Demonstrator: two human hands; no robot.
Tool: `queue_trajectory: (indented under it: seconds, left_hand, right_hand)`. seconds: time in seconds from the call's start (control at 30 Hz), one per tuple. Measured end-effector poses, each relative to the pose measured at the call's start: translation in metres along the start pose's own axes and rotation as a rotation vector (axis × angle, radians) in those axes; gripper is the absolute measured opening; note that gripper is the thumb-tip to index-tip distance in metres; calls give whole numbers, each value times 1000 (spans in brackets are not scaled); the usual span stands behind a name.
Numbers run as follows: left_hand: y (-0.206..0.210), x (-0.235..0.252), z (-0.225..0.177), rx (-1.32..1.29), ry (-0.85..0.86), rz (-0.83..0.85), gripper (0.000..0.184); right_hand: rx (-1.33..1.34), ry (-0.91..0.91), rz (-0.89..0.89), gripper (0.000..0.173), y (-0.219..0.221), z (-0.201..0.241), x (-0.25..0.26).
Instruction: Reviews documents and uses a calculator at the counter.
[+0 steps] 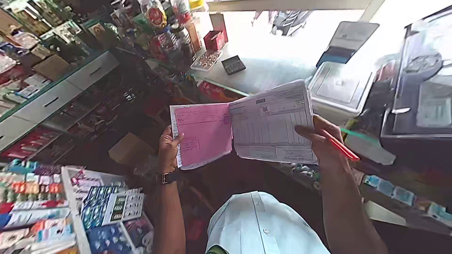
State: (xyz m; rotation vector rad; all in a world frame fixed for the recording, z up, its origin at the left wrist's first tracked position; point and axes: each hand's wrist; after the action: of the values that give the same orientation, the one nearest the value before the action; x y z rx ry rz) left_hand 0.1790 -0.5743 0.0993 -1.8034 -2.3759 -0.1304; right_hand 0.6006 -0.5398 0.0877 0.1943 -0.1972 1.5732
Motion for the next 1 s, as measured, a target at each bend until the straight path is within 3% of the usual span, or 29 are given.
queue_trajectory:
  seconds: [0.1,0.3,0.47,0.53,0.63,0.7,0.87,1.0]
  left_hand:
    - [24,65,9,-5,34,70,55]
    - [58,148,8,-96,-68,104,55]
    - [78,207,23,-153,-26,172,85]
    - [86,235,29,-152,-11,207,80]
    - [98,275,38,-64,24,202,45]
    - [104,306,39,-16,40,191,33]
    - [100,375,48,13,-15,226,35]
    - [108,411,56,14,-63,293,28]
  right_hand:
    - [-53,-30,-31,28,-8,-2,49]
    - [-138,-13,-76,25,-1,-9,123]
    - [-159,-31,-112,28,13,-12,179]
    - [-161,-35,-121,29,22,-17,201]
    - [-162,-49,-121,29,31,-34,234]
    - [-164,-54,-147,28,38,-44,261]
    - [-175,-76,-154,27,48,-67,316]
    - [-200,-79,-174,27,48,-54,337]
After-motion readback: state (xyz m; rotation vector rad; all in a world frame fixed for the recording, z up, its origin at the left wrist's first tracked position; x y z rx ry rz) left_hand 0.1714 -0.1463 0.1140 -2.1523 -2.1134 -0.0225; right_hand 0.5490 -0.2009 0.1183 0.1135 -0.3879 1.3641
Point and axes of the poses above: each hand's wrist, its own x-axis towards the middle knuckle, its own y-axis out of the palm, z = x × y, and after that the axes turned 6 degrees about z, right-handed
